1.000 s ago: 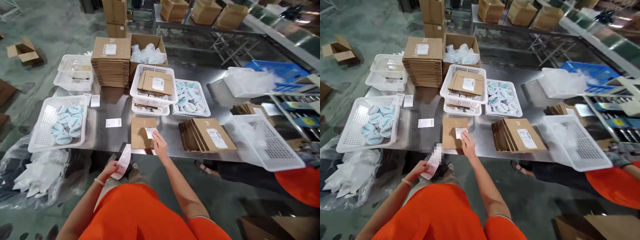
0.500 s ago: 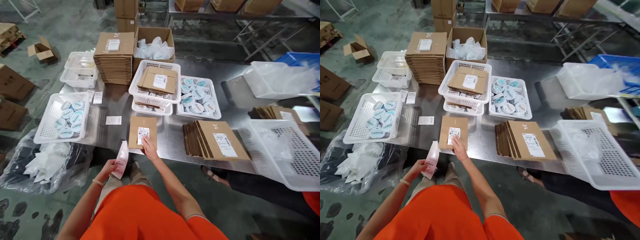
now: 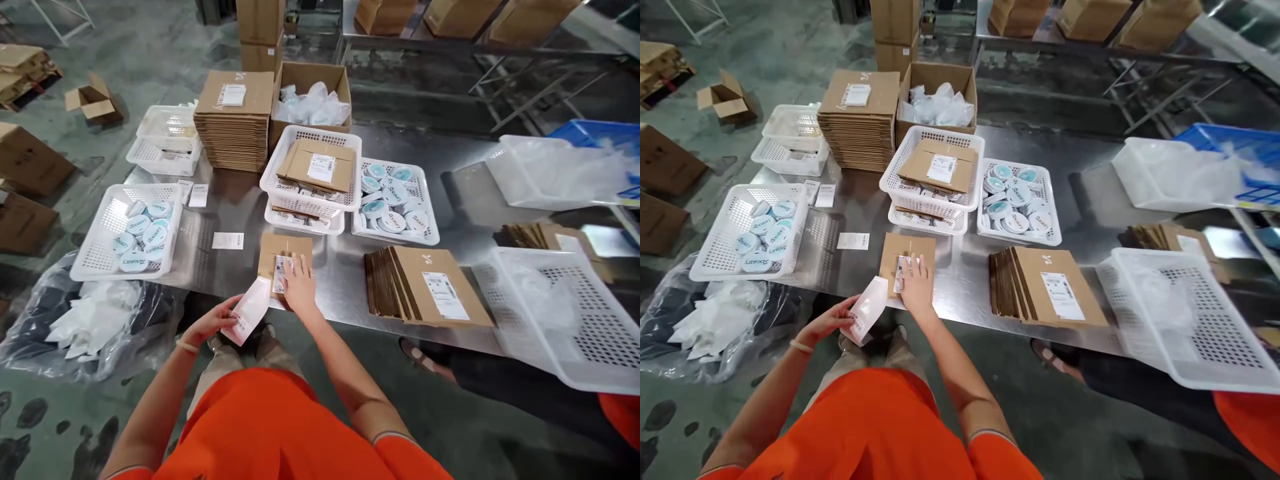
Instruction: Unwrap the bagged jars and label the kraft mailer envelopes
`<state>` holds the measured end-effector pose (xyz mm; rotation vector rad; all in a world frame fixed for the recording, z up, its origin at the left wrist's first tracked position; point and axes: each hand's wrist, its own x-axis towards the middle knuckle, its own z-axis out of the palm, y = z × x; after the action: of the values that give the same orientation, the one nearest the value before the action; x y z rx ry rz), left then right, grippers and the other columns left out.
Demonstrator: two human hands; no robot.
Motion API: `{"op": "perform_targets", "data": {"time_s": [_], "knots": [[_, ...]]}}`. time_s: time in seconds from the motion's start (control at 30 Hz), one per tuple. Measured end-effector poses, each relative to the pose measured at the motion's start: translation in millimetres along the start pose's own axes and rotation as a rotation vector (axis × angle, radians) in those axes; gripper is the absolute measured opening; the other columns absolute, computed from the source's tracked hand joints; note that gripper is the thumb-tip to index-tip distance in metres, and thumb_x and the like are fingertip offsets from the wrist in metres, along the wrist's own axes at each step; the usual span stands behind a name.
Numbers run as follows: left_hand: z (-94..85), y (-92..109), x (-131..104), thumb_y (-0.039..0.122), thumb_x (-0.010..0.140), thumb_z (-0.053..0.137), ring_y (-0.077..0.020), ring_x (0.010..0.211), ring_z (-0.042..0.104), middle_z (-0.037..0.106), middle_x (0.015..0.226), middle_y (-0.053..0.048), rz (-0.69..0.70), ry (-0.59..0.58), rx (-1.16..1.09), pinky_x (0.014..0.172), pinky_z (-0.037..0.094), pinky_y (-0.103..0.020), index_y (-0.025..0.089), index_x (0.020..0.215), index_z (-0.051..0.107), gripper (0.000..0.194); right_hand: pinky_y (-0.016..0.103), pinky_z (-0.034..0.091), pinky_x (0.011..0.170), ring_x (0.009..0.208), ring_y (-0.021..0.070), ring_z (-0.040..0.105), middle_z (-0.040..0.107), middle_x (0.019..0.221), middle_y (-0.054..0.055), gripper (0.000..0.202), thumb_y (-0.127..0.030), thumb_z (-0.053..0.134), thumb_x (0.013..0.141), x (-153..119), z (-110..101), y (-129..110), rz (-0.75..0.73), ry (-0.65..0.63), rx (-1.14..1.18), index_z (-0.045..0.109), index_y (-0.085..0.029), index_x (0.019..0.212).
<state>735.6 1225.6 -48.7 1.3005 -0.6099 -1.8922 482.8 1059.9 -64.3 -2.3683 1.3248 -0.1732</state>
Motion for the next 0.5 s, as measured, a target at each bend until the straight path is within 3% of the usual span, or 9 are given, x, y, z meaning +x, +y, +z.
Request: {"op": "perform_targets", "data": {"time_s": [0.07,0.13,0.23,0.3,0.4,0.5], "knots": [[6.0,5.6,18.7,0.040,0.066,0.098,-0.0153,0.064,0.062,0.071,0.075,0.001,0.065,0.011,-0.026,0.066,0.048,-0.025,0.023,0.161,0.049,0.109,0.059,0.020,0.133,0.164,0.0383,0.026,0.035,0.174,0.017,0.072,-0.027,0.062,0.096,11.9,9.0,-3.3,-0.038,-0.011,0.037,0.044,-0.015,0.164],[15.0,7.5,41.5,0.041,0.066,0.096,-0.0167,0.064,0.063,0.073,0.076,0.000,0.111,0.029,-0.034,0.067,0.050,-0.027,0.021,0.167,0.039,0.117,0.058,0.018,0.133,0.162,0.0388,0.030,0.037,0.173,0.020,0.070,-0.027,0.059,0.096,17.8,17.2,6.7,-0.003,0.008,0.095,0.045,-0.011,0.163],[30.9,2.7,73.5,0.033,0.070,0.091,-0.0173,0.067,0.064,0.079,0.089,-0.006,0.107,0.109,0.076,0.069,0.051,-0.029,0.013,0.171,0.025,0.123,0.064,0.023,0.129,0.159,0.0419,0.035,0.043,0.167,0.026,0.066,-0.037,0.050,0.101,16.1,21.5,43.0,0.297,0.235,0.268,0.047,-0.005,0.158],[38.9,-3.4,87.4,0.020,0.072,0.083,-0.0169,0.073,0.065,0.080,0.106,-0.013,0.093,0.180,0.203,0.071,0.052,-0.028,0.009,0.171,0.023,0.117,0.061,0.037,0.123,0.148,0.0415,0.050,0.056,0.156,0.028,0.070,-0.050,0.051,0.099,14.4,22.8,66.9,0.484,0.312,0.474,0.050,-0.007,0.154],[38.9,-12.6,89.9,0.009,0.075,0.071,-0.0184,0.083,0.067,0.078,0.125,-0.015,0.081,0.255,0.380,0.078,0.054,-0.029,0.012,0.172,0.022,0.109,0.051,0.054,0.108,0.123,0.0355,0.069,0.072,0.135,0.021,0.070,-0.061,0.060,0.090,16.8,33.3,75.0,0.525,0.258,0.708,0.057,-0.015,0.143],[19.2,-18.7,70.3,0.007,0.076,0.065,-0.0229,0.092,0.070,0.079,0.123,-0.015,0.108,0.326,0.549,0.088,0.055,-0.032,0.010,0.173,0.016,0.108,0.050,0.055,0.106,0.118,0.0330,0.071,0.072,0.135,0.018,0.071,-0.063,0.065,0.082,23.0,55.7,45.1,0.456,0.268,0.769,0.057,-0.019,0.138]]}}
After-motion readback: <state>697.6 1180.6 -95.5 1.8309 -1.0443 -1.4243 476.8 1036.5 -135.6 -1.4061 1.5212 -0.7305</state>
